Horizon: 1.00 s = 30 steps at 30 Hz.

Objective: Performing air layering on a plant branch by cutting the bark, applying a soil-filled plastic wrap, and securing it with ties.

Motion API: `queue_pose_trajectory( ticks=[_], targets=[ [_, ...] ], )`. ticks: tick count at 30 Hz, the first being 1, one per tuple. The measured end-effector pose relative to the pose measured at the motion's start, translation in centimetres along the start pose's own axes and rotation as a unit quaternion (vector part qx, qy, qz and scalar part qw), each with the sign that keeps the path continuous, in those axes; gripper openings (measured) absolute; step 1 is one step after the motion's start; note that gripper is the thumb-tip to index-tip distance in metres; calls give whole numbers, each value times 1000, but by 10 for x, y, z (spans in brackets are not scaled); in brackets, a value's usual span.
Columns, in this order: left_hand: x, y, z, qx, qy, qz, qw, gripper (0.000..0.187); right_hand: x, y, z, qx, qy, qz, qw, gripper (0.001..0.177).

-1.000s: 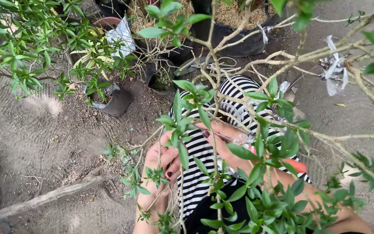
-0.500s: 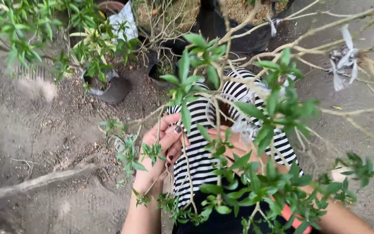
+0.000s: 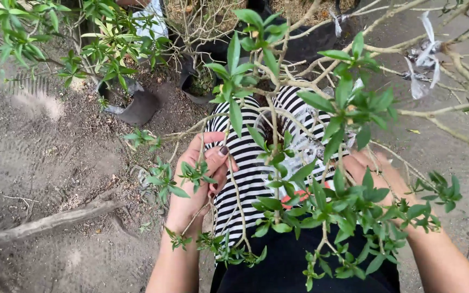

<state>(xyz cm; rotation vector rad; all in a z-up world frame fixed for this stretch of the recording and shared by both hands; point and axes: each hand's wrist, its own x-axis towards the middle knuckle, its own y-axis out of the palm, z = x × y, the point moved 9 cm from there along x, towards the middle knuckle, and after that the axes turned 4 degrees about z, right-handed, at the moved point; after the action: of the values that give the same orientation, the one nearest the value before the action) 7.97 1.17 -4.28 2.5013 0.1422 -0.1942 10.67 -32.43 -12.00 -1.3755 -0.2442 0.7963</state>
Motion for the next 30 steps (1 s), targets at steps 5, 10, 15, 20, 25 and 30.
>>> queue_pose_trajectory(
  ticks=[5, 10, 15, 20, 25, 30],
  targets=[
    [-6, -6, 11, 12, -9, -19, 1000, 17, 7, -26, 22, 170, 37, 12, 985, 70],
    [-6, -2, 13, 33, -20, -26, 999, 12, 52, 22, 107, 829, -58, 100, 547, 89],
    [-9, -10, 11, 82, -23, -45, 995, 15, 115, -9, 166, 864, -51, 45, 499, 45],
    [-7, -3, 9, 77, -27, -40, 996, 15, 142, -26, 172, 835, -54, -45, 546, 35],
    [-3, -10, 21, 55, -45, -30, 997, 14, 155, -36, 161, 840, -34, -64, 538, 16],
    [-2, -4, 11, 55, -39, -29, 997, 15, 155, -38, 152, 850, 2, -114, 515, 16]
  ],
)
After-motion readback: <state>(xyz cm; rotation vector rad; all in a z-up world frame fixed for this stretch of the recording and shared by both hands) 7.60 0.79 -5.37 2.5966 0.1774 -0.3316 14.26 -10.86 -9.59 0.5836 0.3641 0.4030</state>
